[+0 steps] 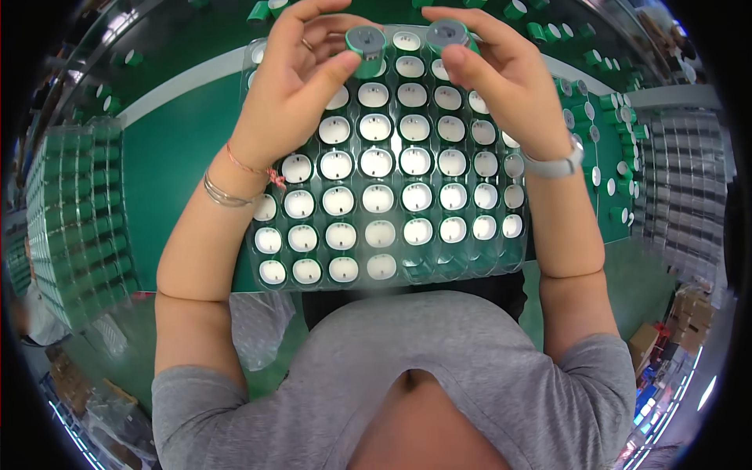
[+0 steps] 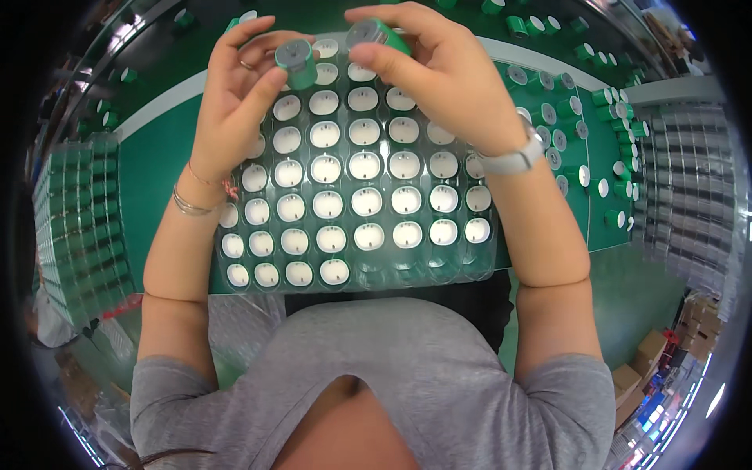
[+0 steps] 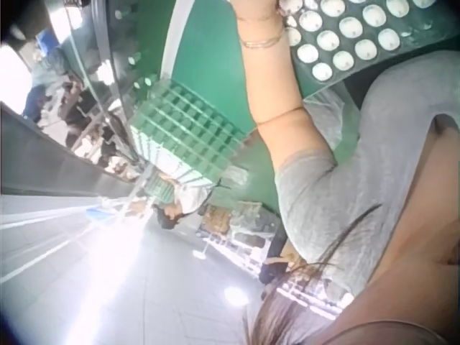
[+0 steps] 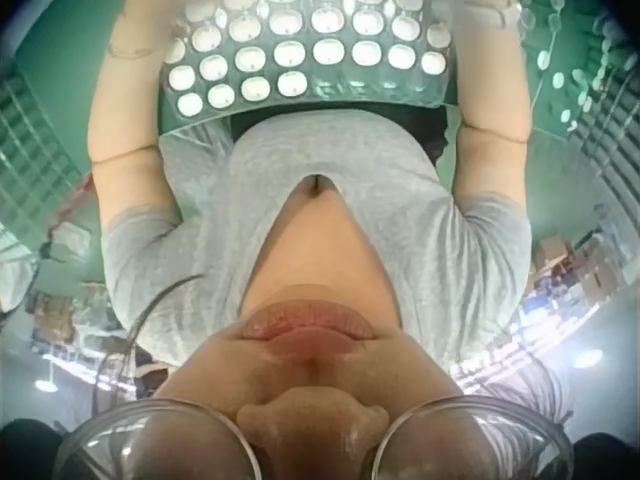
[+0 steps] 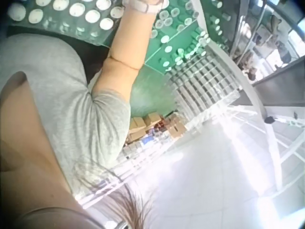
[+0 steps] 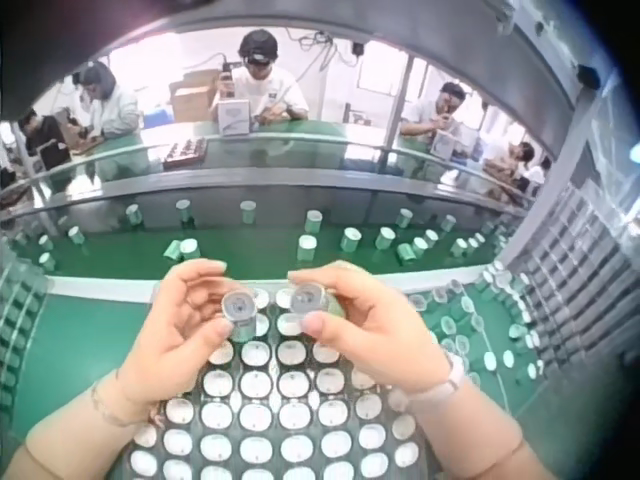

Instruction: Arrange small cylindrical green components into a grid tray on a manual assembly line.

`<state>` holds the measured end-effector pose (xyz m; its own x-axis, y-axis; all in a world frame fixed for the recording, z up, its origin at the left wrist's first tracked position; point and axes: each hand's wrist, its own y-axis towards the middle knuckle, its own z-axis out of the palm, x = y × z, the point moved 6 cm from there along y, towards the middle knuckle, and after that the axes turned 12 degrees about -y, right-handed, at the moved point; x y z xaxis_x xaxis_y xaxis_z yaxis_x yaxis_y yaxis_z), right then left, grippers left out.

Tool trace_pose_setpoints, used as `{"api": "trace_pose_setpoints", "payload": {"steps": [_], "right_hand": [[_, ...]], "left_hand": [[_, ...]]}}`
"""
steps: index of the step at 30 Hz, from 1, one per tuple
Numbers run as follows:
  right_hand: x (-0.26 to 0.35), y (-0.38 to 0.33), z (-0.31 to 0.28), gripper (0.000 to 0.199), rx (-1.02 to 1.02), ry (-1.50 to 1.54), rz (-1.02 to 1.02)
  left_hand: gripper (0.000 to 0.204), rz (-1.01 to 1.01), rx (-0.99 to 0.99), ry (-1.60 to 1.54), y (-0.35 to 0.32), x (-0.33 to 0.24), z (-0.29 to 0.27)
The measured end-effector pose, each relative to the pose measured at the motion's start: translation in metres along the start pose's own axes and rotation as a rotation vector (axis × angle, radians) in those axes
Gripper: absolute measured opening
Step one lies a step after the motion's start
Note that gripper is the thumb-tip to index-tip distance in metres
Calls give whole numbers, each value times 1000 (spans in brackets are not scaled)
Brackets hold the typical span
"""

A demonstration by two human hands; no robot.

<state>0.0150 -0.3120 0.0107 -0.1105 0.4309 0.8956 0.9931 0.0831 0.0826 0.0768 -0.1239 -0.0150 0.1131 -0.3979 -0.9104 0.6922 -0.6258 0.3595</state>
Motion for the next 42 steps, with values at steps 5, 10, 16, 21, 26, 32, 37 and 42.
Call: {"api": "trace_pose_setpoints", "payload": {"steps": [5, 10, 16, 21, 26, 32, 37, 42], "right_hand": [[46, -61, 23, 37, 284, -303, -76], [53, -122, 65, 39, 446, -386, -252], [37, -151, 85, 41, 295, -603, -158], [45, -147, 90, 38, 256, -674, -187], [53, -137, 79, 49, 165, -641, -154], [35, -91, 51, 59, -124, -421, -129], [36, -74, 48, 54, -227, -251, -227], [46, -93, 30, 41, -238, -413, -318]], "left_hand": [[51, -89, -99, -106, -5, -16, 8], [52, 656, 459, -576, 2, 4, 1], [48, -24, 21, 119, -10, -1, 8], [49, -35, 14, 125, -11, -5, 9], [56, -70, 69, 80, -11, -5, 11], [60, -118, 187, -228, -20, -14, 34], [59, -121, 282, -366, -23, -14, 42], [63, -13, 357, -51, -21, -18, 44]]}}
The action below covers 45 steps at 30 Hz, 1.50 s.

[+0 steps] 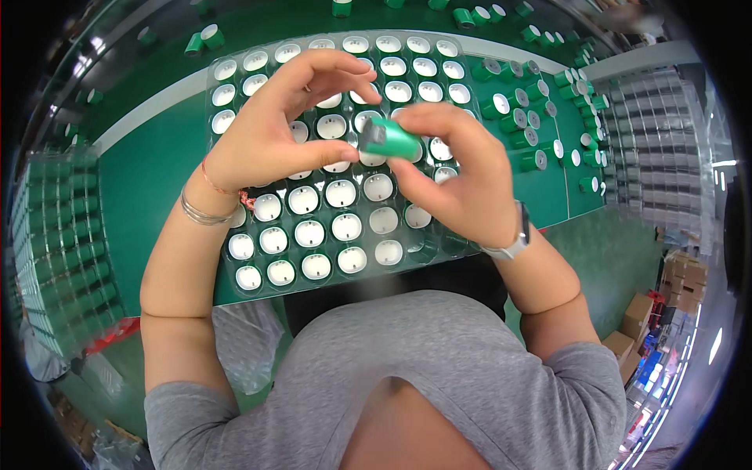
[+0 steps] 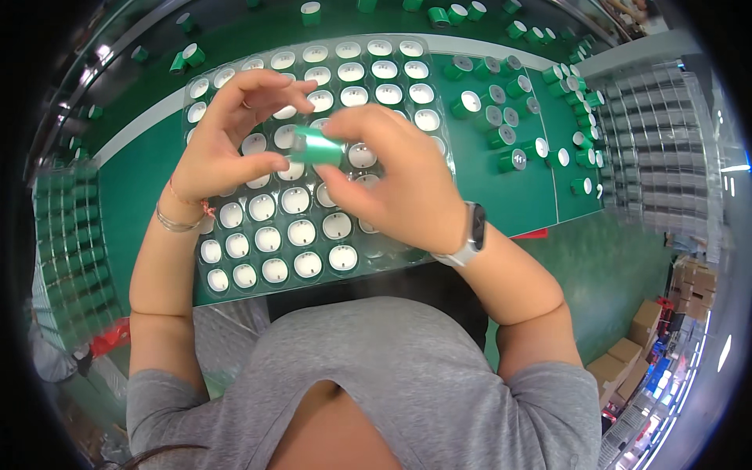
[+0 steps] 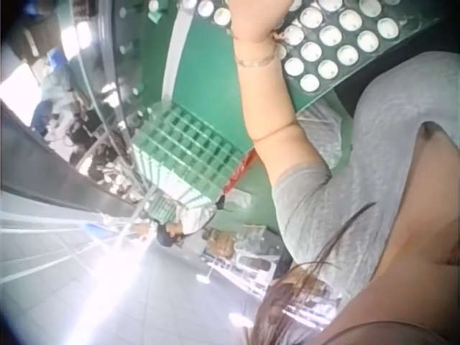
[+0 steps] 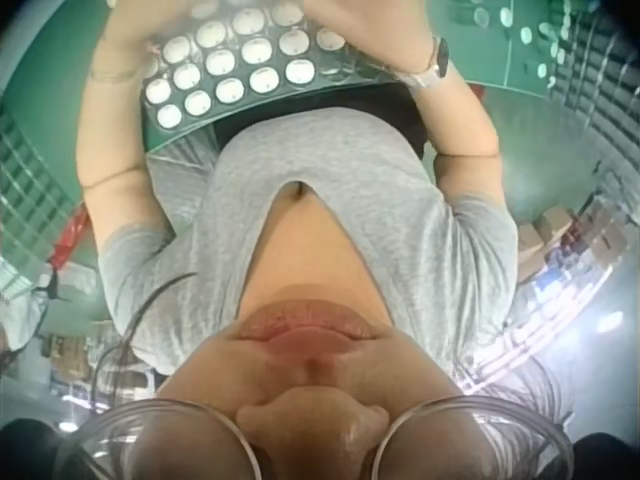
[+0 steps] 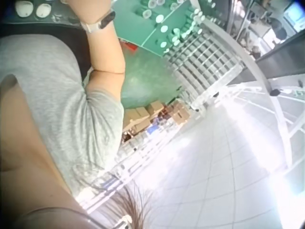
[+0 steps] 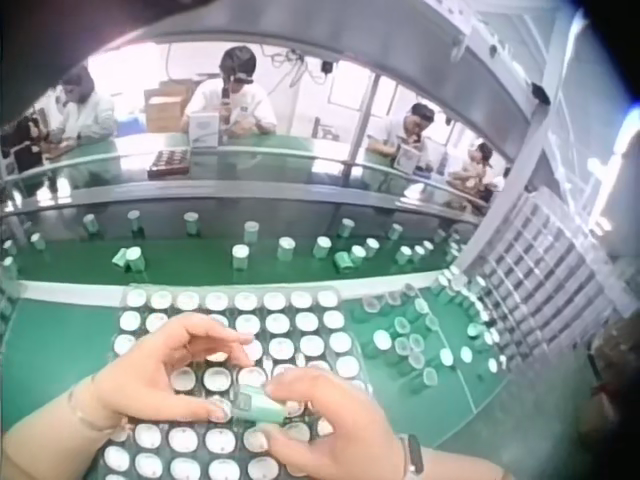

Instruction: Arrange small cylindrical green components into a grid tray on a manual assembly line.

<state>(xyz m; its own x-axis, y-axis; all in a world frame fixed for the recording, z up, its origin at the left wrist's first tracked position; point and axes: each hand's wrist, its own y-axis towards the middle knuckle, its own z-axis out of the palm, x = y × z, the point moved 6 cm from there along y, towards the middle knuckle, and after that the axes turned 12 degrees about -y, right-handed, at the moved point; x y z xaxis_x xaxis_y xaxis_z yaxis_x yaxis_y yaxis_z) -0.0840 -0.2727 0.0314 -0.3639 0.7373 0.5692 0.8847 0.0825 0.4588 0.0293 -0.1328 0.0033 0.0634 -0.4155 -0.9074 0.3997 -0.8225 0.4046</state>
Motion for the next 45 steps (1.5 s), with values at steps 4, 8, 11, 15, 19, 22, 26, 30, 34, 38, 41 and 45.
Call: {"api": "trace_pose_setpoints", "payload": {"steps": [4, 8, 11, 15, 19, 22, 26, 30, 34, 38, 41, 45], "right_hand": [[-2, -28, -25, 37, 298, 9, -32], [11, -65, -11, 37, 626, -73, -156], [11, -68, -3, 38, 663, -185, -186], [6, -61, -3, 46, 642, -206, -172], [-9, -35, -23, 45, 508, -296, -172], [-43, -1, -43, 36, 358, -418, -133], [-124, 49, -81, 27, 218, -518, 63], [-233, 94, -114, 43, 397, -848, 297], [-301, 122, -89, 62, 527, -860, 306], [-340, 128, -55, 76, 704, -756, 383], [-340, 134, -45, 77, 767, -720, 317], [-305, 128, -37, 69, 737, -645, 231]], "left_hand": [[60, -130, -95, 97, -4, 3, -4], [48, -177, -119, 173, -4, 5, -9], [43, -168, -114, 206, -2, 6, -7], [40, -174, -105, 217, 2, 7, -5], [40, -195, -124, 243, -1, 5, -7], [40, -206, -150, 228, -4, 10, -11], [36, -225, -146, 237, 0, 8, -10], [34, -244, -95, 316, 6, 1, -8], [33, -246, -106, 331, 4, 0, -12], [32, -227, -162, 242, 3, 5, -17], [31, -231, -191, 203, 2, 8, -21], [31, -219, -195, 226, 2, 9, -23]]}}
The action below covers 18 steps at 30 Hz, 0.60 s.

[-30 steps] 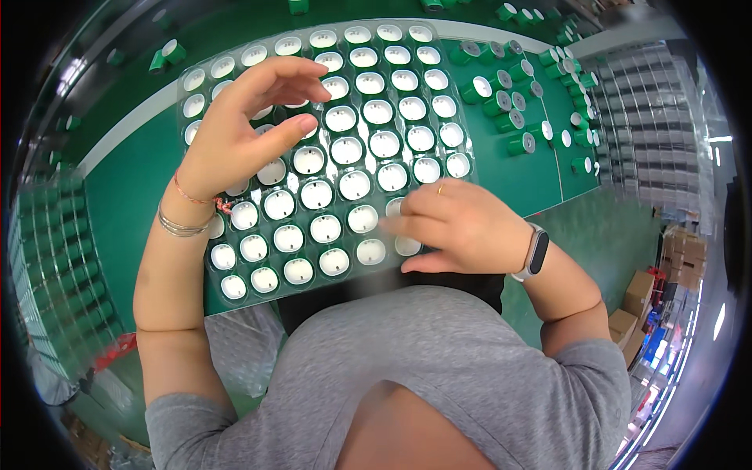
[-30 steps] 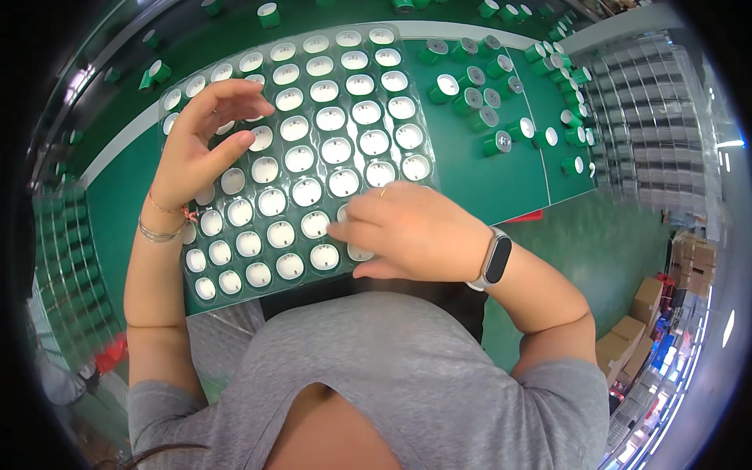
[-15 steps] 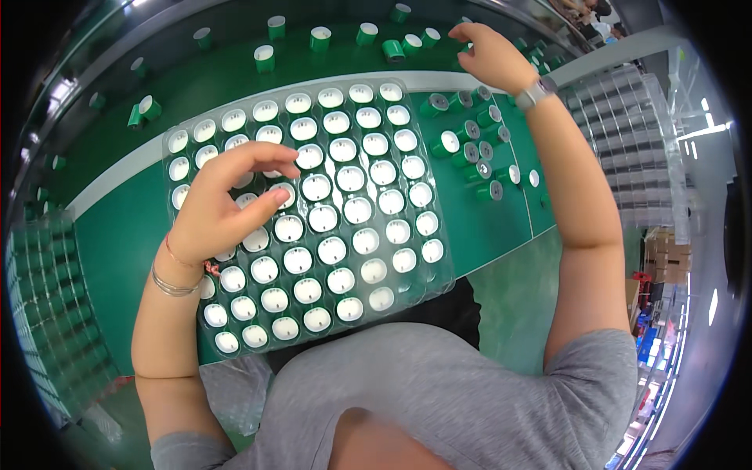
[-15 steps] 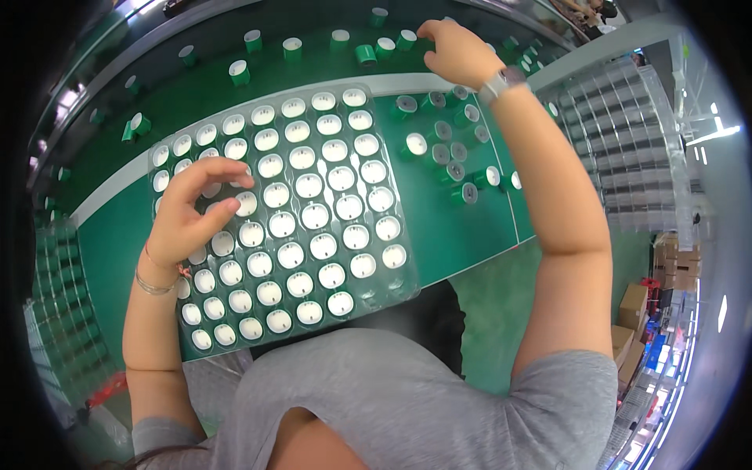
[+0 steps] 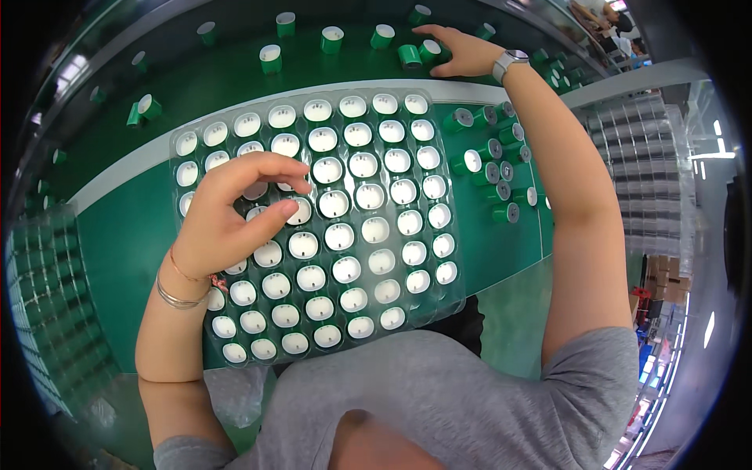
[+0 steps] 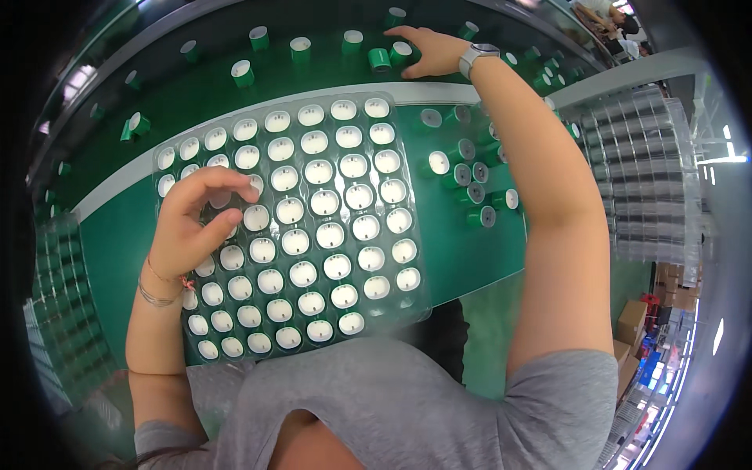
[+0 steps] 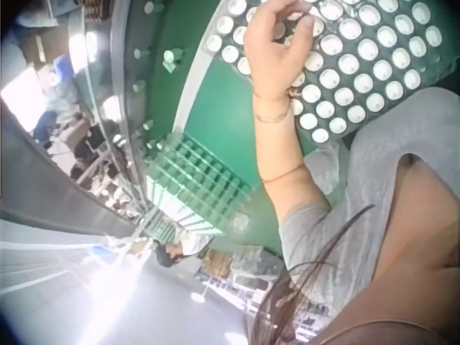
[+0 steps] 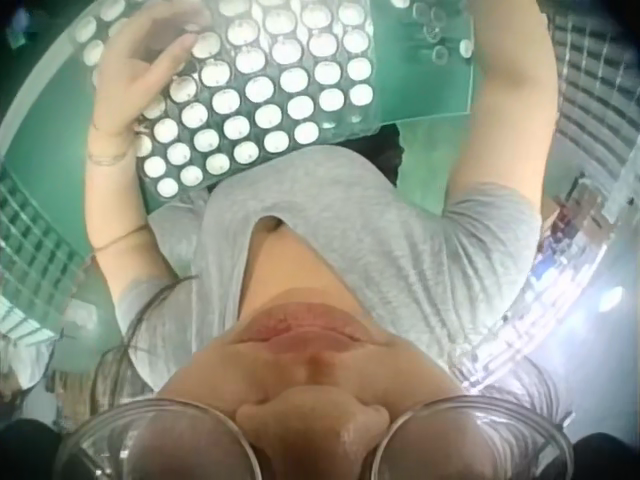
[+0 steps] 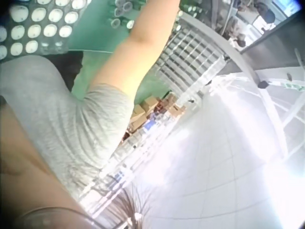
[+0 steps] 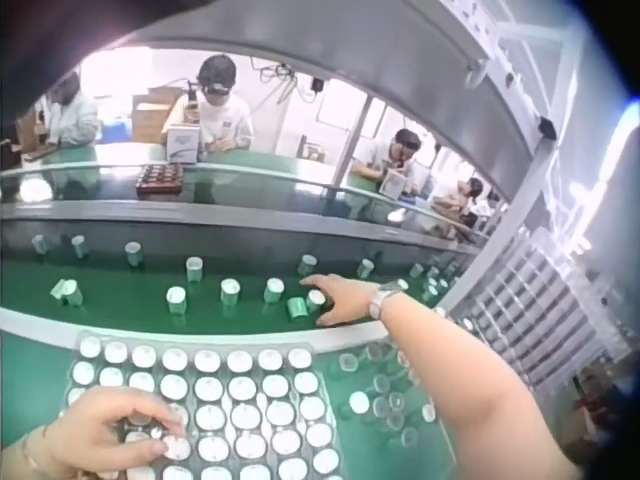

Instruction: Arrange small cylindrical green components into a grid tray on a manual assembly line.

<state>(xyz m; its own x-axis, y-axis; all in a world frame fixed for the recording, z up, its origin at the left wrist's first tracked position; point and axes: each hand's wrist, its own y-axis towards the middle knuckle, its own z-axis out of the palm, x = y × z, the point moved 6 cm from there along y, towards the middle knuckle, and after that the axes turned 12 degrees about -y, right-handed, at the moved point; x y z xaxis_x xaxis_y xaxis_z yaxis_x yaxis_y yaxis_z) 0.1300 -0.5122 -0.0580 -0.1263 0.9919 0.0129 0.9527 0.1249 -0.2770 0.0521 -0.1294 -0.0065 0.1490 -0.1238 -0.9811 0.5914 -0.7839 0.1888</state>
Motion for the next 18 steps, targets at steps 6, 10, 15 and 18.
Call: {"api": "trace_pose_setpoints", "payload": {"steps": [6, 10, 15, 18], "right_hand": [[20, -1, 3, 39, 15, -84, -20], [13, -11, -18, 33, -228, -57, -20], [93, -73, -79, 33, -451, 130, -24], [158, -103, -63, 38, -323, 831, -114]], "left_hand": [[28, 58, 67, 59, 2, 2, -2], [27, 33, 6, -52, 2, -1, 1], [29, 16, -4, 20, -3, -1, 1], [35, -21, -93, -40, -6, 0, 1]]}}
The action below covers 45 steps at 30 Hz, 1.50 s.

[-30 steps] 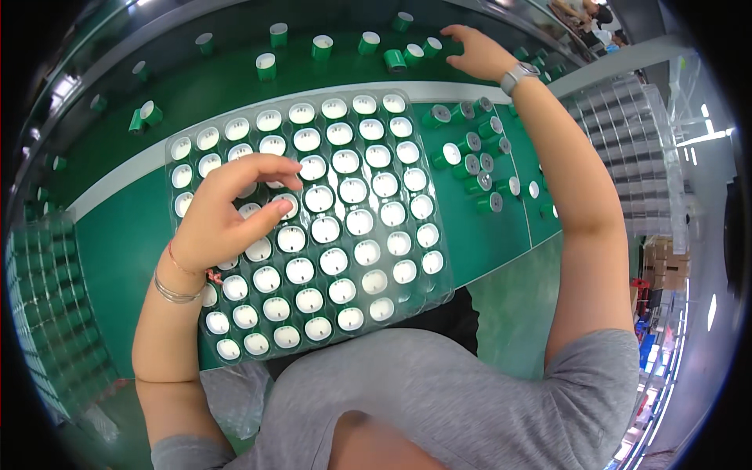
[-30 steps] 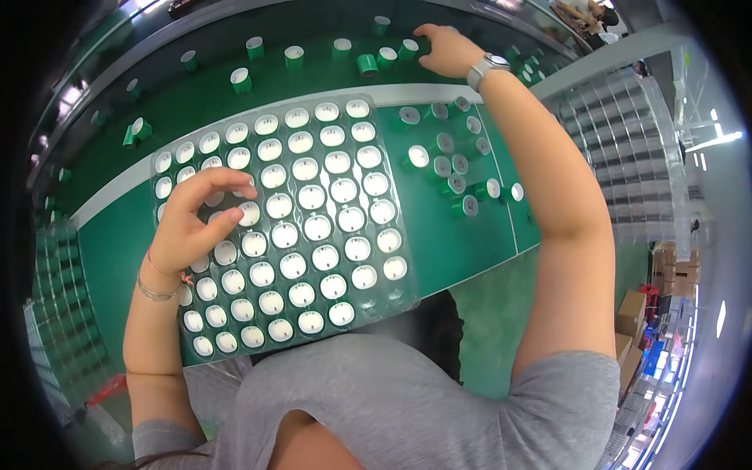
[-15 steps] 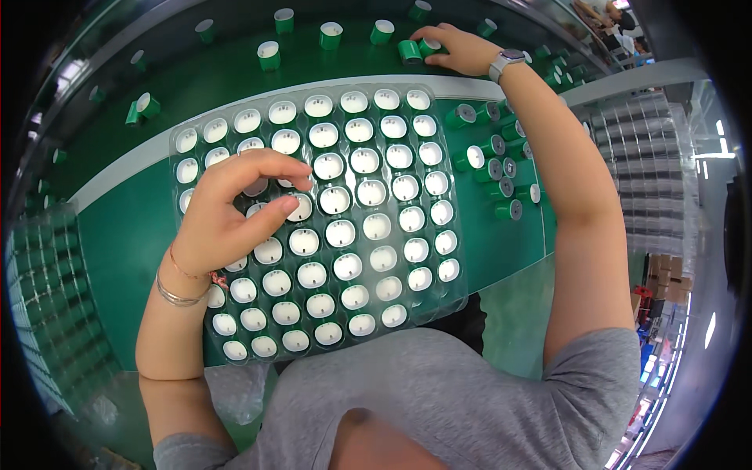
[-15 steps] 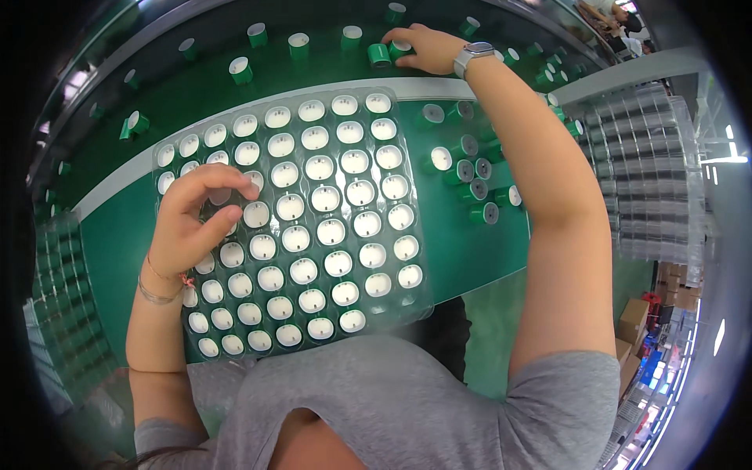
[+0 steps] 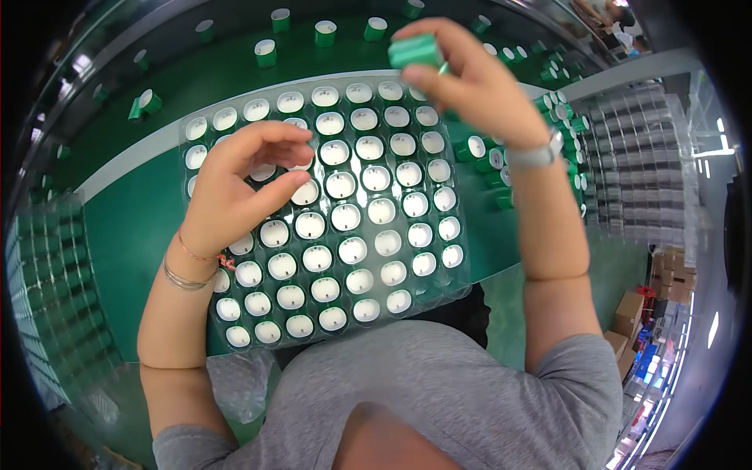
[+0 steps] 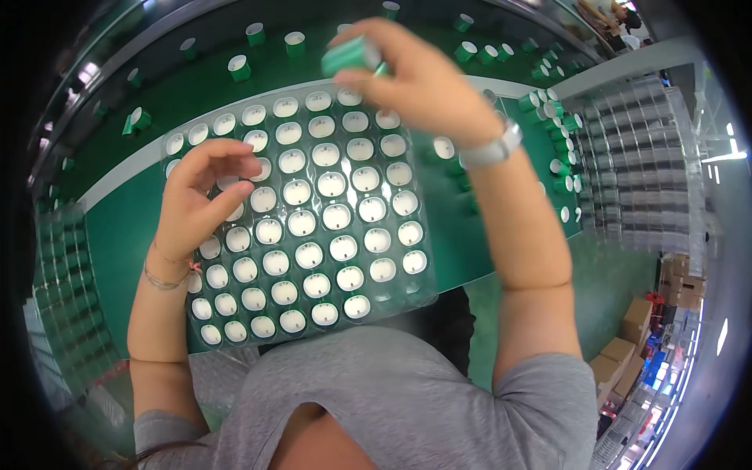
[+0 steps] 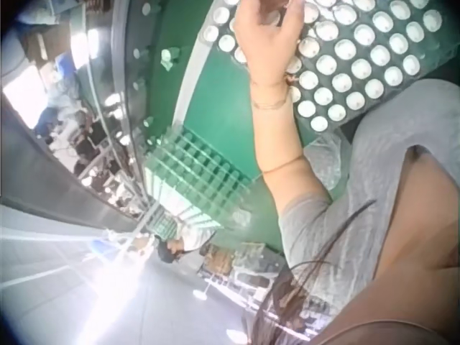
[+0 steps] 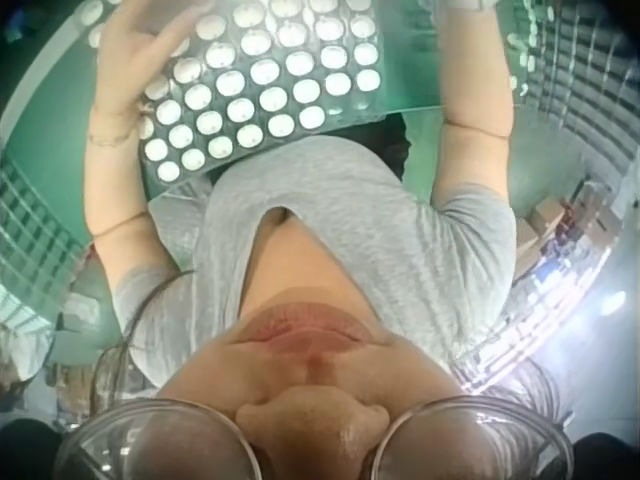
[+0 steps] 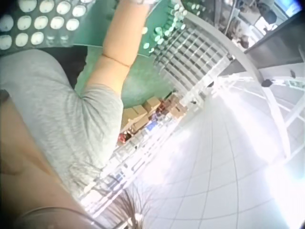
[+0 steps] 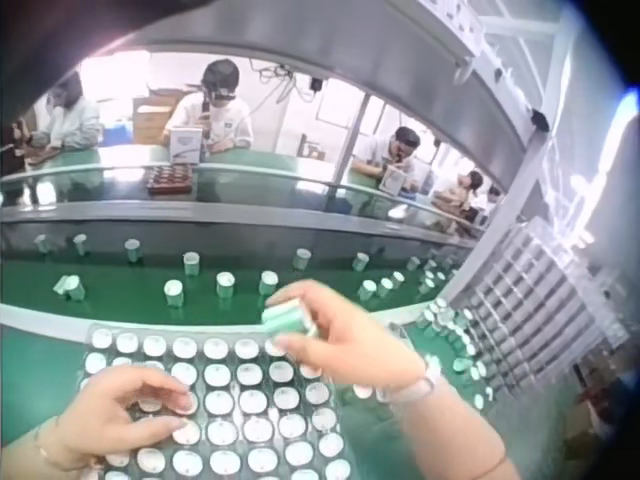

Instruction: Arrange small cylindrical green components into a grid tray on a manual assembly line.

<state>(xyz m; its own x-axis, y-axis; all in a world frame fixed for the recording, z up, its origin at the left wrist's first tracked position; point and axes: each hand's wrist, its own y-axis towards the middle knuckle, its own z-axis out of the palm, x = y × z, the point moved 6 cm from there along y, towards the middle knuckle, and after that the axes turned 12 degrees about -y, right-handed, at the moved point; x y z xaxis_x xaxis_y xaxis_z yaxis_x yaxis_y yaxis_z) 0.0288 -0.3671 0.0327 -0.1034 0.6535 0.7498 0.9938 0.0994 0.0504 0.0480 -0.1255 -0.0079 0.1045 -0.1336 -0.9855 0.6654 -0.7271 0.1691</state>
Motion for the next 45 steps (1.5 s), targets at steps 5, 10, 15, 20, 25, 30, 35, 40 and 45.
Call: {"api": "trace_pose_setpoints", "payload": {"steps": [5, 10, 15, 20, 25, 30, 35, 40, 45], "right_hand": [[27, -20, 84, 38, 181, 380, -52], [32, -16, 105, 42, 263, 505, -153], [24, -23, 97, 54, 152, 416, -155], [19, -25, 92, 51, 137, 494, -69], [16, -24, 92, 41, 84, 366, -114], [19, -22, 91, 45, 72, 422, -122], [12, -21, 87, 51, 30, 417, -158], [15, -22, 87, 56, -5, 436, -204], [13, -23, 88, 60, -20, 371, -265]], "left_hand": [[53, -35, -7, -241, 5, 1, 3], [52, -107, -44, -207, 4, 9, -10], [43, -40, -68, -235, 9, 3, -4], [38, -18, -29, -221, 9, 4, -5], [43, 29, 0, -153, 10, 2, -4], [42, 44, -41, -116, 10, 2, -8], [40, 68, -133, -135, 10, 3, -12], [39, 60, -109, -80, 10, 5, -11], [40, 61, -48, -14, 10, 3, -6]]}}
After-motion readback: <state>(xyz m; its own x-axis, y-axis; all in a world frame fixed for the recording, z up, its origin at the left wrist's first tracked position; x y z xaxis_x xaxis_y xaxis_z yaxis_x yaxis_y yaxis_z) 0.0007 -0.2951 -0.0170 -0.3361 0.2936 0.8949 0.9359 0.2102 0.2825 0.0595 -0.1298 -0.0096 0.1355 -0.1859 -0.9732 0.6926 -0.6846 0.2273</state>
